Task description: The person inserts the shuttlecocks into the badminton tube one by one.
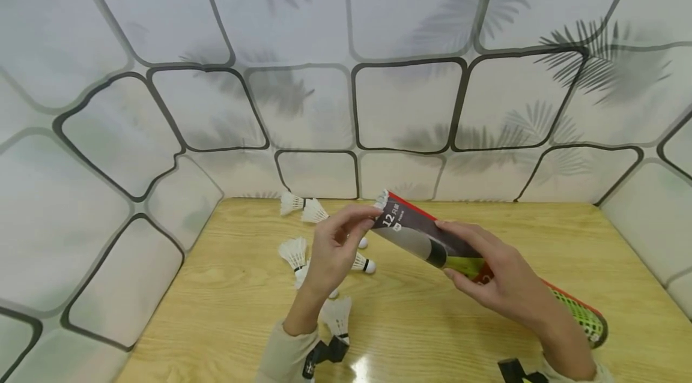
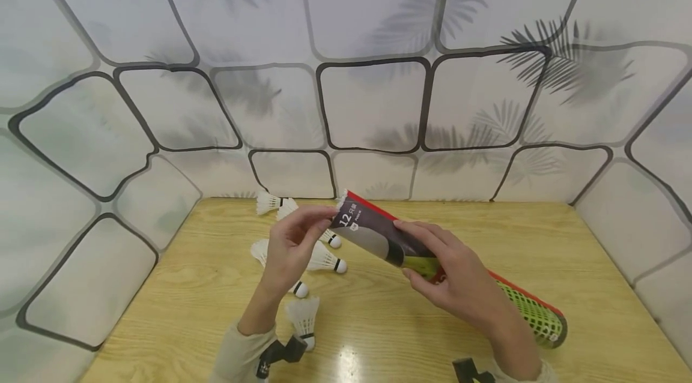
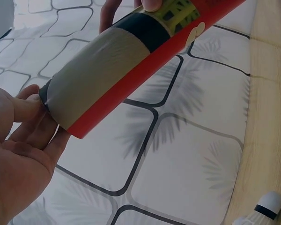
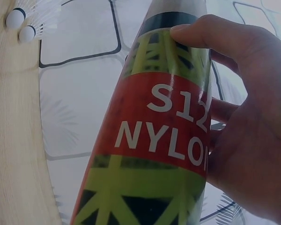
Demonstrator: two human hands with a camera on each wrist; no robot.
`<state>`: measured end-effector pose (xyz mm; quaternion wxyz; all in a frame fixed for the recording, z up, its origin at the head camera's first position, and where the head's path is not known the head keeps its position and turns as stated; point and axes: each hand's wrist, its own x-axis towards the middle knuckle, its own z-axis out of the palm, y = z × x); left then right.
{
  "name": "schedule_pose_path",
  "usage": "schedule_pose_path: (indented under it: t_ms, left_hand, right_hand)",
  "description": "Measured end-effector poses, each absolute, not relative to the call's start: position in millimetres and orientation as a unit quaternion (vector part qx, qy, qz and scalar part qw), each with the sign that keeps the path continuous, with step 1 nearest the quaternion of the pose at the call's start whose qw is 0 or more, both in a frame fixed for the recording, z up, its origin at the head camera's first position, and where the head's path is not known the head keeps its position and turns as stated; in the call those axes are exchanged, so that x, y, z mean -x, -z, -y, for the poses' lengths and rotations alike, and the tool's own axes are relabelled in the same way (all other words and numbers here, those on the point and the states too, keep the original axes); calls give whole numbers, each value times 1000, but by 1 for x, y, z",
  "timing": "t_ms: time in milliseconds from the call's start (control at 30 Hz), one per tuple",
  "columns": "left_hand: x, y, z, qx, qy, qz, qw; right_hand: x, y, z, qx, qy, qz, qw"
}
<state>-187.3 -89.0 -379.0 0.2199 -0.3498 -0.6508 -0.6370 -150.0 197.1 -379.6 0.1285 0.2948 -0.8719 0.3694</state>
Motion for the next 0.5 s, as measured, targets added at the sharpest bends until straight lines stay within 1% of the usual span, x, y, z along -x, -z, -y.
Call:
schedule_pose_path:
  t_ms: [267,500]
  left_hand:
    - [188,379,93,351,618,673,205]
    - [187,378,93,351,614,677,203]
  right_hand:
    - [151,381,-196,-294,-364,874,131]
    - [151,381,-196,-296,-365,873,130]
